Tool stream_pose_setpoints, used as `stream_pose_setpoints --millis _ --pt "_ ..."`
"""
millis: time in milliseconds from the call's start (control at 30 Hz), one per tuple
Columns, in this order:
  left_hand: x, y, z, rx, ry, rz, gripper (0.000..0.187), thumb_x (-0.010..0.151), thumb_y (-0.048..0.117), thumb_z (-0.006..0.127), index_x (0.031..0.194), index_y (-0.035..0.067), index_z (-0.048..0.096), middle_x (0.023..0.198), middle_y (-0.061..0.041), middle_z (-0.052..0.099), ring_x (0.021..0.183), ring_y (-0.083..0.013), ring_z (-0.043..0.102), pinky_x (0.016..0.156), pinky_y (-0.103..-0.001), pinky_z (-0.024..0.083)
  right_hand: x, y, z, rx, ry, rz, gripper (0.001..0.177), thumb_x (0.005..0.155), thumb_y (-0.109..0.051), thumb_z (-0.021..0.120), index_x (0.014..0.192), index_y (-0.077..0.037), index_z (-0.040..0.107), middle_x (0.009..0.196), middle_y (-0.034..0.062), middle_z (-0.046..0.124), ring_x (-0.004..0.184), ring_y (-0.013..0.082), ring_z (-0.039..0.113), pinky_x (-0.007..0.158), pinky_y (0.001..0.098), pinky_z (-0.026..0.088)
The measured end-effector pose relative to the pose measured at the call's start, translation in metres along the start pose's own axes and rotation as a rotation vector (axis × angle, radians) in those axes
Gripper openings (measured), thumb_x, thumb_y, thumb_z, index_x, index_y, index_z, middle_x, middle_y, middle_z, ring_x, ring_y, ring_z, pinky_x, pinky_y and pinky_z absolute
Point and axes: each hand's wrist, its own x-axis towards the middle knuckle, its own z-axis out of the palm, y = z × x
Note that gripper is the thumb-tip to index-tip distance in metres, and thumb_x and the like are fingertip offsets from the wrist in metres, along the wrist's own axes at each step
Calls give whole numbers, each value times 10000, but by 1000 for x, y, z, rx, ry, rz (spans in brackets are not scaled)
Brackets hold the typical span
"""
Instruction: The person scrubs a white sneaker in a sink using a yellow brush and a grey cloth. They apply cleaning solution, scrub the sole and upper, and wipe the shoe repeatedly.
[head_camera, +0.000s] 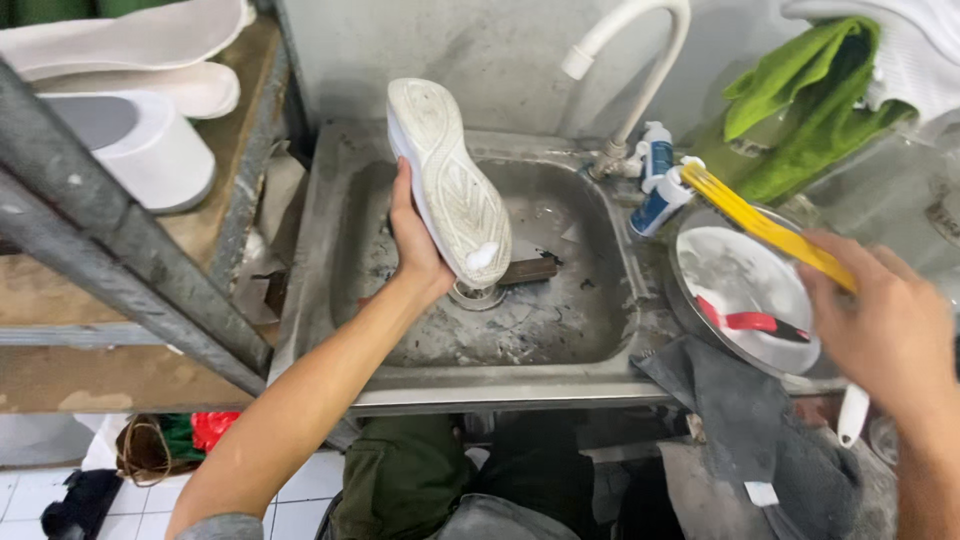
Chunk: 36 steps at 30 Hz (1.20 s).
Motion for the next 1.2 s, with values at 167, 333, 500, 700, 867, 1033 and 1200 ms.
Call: stream_pose_setpoints --millis 167,333,500,700,867,1033,1200 --pt "3 6 -6 -45 -70 3 546 842 514 501 1142 74 624 930 -134 661 844 -264 624 755 -393 511 12 -88 1 113 -275 -149 307 946 -203 505 1238 -179 597 923 84 667 779 282 630 661 393 495" --pt "8 10 -13 -28 -55 16 580 835 520 491 1167 61 615 957 -154 656 873 -276 620 775 -397 510 21 -131 5 83 -508 -63 314 928 -346 428 1224 -337 531 940 84 637 768 444 669 633 580 530" --pt "10 8 -14 63 -27 -4 606 817 516 488 1217 75 603 953 -148 651 858 -266 608 765 -385 498 30 -115 27 242 56 -166 262 981 -201 544 1222 -200 647 991 95 551 881 362 483 703 475 457" --pt "7 -3 -18 119 -63 -114 650 799 542 493 1200 42 606 964 -155 649 853 -255 606 772 -367 489 34 -124 23 523 112 -166 237 1000 -67 496 1226 -56 567 1015 185 450 913 357 423 860 448 343" --pt "4 -10 -19 135 -100 -172 664 805 520 490 1281 62 563 1038 -154 640 906 -274 598 820 -382 476 34 -127 31 568 21 -148 265 979 -142 518 1225 -57 572 953 182 450 887 327 474 779 448 397" --pt "-2 -11 -17 186 -72 -237 656 793 514 505 1264 64 578 1020 -151 643 881 -269 598 802 -376 471 34 -121 35 524 -51 -228 265 945 -140 552 1196 -65 594 907 142 487 898 312 457 784 417 360" --pt "5 -15 -23 148 -102 -251 635 802 528 518 1207 46 601 945 -150 654 809 -263 612 750 -372 493 34 -120 42 513 -95 -193 304 922 -215 580 1189 -72 611 908 132 501 895 332 467 819 428 361"
